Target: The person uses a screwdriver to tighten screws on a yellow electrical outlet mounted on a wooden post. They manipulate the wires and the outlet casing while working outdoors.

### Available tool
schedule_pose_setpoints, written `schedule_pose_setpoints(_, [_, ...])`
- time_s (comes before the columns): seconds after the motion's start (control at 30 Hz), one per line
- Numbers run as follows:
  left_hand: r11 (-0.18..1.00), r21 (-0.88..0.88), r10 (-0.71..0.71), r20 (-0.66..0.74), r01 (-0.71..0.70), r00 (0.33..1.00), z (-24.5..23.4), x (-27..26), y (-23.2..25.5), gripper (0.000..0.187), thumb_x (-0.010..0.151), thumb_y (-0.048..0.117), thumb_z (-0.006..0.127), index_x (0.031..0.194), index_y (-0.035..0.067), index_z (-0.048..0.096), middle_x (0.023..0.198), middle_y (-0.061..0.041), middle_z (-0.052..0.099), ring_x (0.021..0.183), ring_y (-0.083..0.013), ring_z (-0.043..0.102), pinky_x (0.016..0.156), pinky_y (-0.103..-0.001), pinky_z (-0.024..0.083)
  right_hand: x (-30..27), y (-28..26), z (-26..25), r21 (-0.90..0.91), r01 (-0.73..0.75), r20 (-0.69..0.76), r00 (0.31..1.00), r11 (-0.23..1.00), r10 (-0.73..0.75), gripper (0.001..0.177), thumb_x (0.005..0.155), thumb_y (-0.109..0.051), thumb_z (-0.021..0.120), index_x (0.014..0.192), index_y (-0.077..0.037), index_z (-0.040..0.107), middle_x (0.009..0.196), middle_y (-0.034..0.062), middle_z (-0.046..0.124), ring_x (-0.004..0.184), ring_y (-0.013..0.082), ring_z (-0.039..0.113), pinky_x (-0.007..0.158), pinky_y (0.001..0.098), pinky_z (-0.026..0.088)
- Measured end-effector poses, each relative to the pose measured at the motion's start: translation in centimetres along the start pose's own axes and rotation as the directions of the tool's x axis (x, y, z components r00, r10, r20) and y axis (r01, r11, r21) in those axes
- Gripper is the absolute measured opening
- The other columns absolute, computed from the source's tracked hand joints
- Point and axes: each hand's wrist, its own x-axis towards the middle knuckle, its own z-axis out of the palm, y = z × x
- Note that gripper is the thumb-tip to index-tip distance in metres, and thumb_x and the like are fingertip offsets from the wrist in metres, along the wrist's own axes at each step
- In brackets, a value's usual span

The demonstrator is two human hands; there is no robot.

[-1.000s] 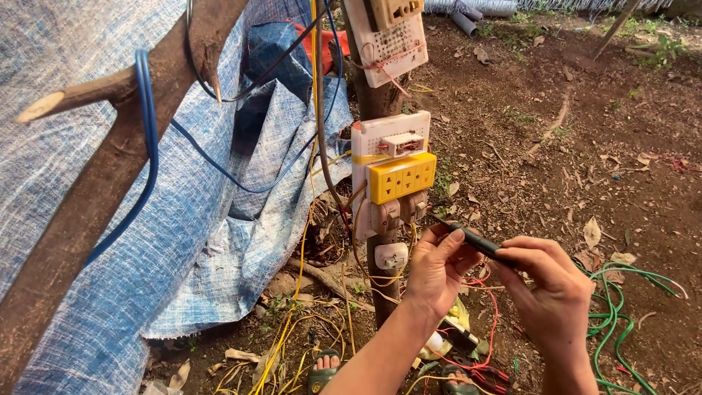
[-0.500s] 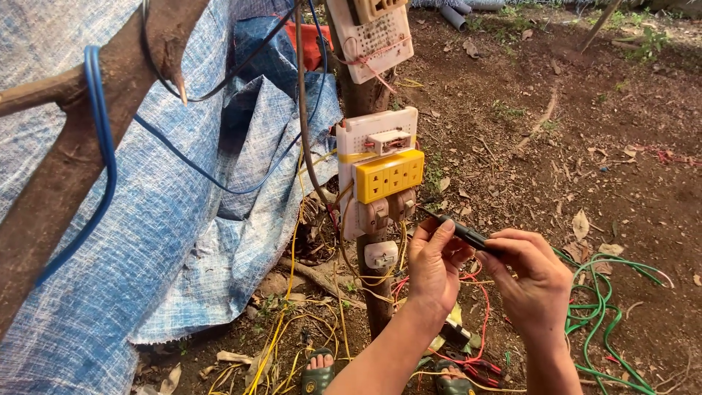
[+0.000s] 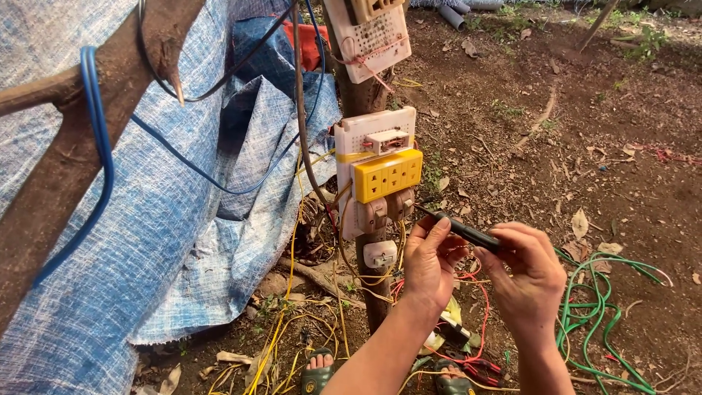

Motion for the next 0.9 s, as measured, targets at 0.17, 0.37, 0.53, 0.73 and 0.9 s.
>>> schedule_pose_setpoints(0.17, [0.998, -0.054, -0.023, 0.059, 0.026, 0.998, -0.2, 0.4, 0.0, 0.019, 0.090, 0.004, 0.071, 0.108, 0.006, 0.066, 0.099, -0.015, 0.075, 0.081, -0.0250, 0.071, 0.067, -0.031, 0.059, -0.3, 0.7, 1.0, 0.158, -0.127, -0.067, 0.988, 0.979, 0.139, 0.030, 0.090, -0.011, 0.073, 0.115, 0.003, 0.063, 0.119, 0.0174, 0.061, 0.106, 0.0237, 0.063, 0.092, 0.0289, 0.059])
schedule_pose_setpoints(0.37, [0.992, -0.108, -0.057, 0.101, 0.068, 0.993, -0.4, 0.5, -0.1, 0.026, 0.088, 0.006, 0.073, 0.113, 0.008, 0.066, 0.103, -0.017, 0.075, 0.090, -0.0288, 0.072, 0.071, -0.033, 0.061, 0.4, 0.2, 0.6, 0.096, -0.068, -0.046, 0.996, 0.993, 0.073, 0.019, 0.091, 0.001, 0.073, 0.109, 0.004, 0.067, 0.116, 0.0191, 0.066, 0.105, 0.0253, 0.067, 0.097, 0.0313, 0.060])
schedule_pose_setpoints(0.53, [0.983, -0.147, -0.102, 0.062, 0.110, 0.993, -0.8, 1.4, -0.6, 0.033, 0.084, 0.005, 0.077, 0.116, 0.010, 0.070, 0.100, -0.014, 0.072, 0.087, -0.0275, 0.070, 0.070, -0.032, 0.062, 0.6, -0.1, 0.3, 0.181, -0.053, 0.006, 0.999, 0.982, 0.053, 0.028, 0.089, 0.006, 0.070, 0.116, 0.006, 0.064, 0.123, 0.0219, 0.065, 0.117, 0.0293, 0.066, 0.108, 0.0351, 0.058])
schedule_pose_setpoints(0.73, [0.973, -0.177, -0.117, 0.167, 0.146, 0.979, 0.2, -0.6, 0.8, 0.040, 0.092, -0.008, 0.058, 0.130, 0.004, 0.062, 0.118, -0.026, 0.070, 0.107, -0.0336, 0.069, 0.091, -0.039, 0.060, 0.7, 0.5, -0.6, 0.106, -0.129, 0.025, 0.992, 0.986, 0.127, 0.025, 0.089, -0.005, 0.075, 0.111, 0.004, 0.069, 0.115, 0.0191, 0.067, 0.102, 0.0242, 0.067, 0.091, 0.0284, 0.060])
schedule_pose_setpoints(0.9, [0.996, -0.068, -0.041, 0.280, 0.063, 0.959, 1.0, -3.3, 0.7, 0.030, 0.095, -0.006, 0.058, 0.124, 0.005, 0.058, 0.114, -0.021, 0.072, 0.094, -0.0285, 0.072, 0.073, -0.031, 0.065, 0.9, -1.7, -2.1, 0.110, -0.123, -0.035, 0.991, 0.986, 0.128, 0.022, 0.087, 0.005, 0.076, 0.108, 0.007, 0.069, 0.113, 0.0205, 0.067, 0.104, 0.0241, 0.067, 0.093, 0.0278, 0.058])
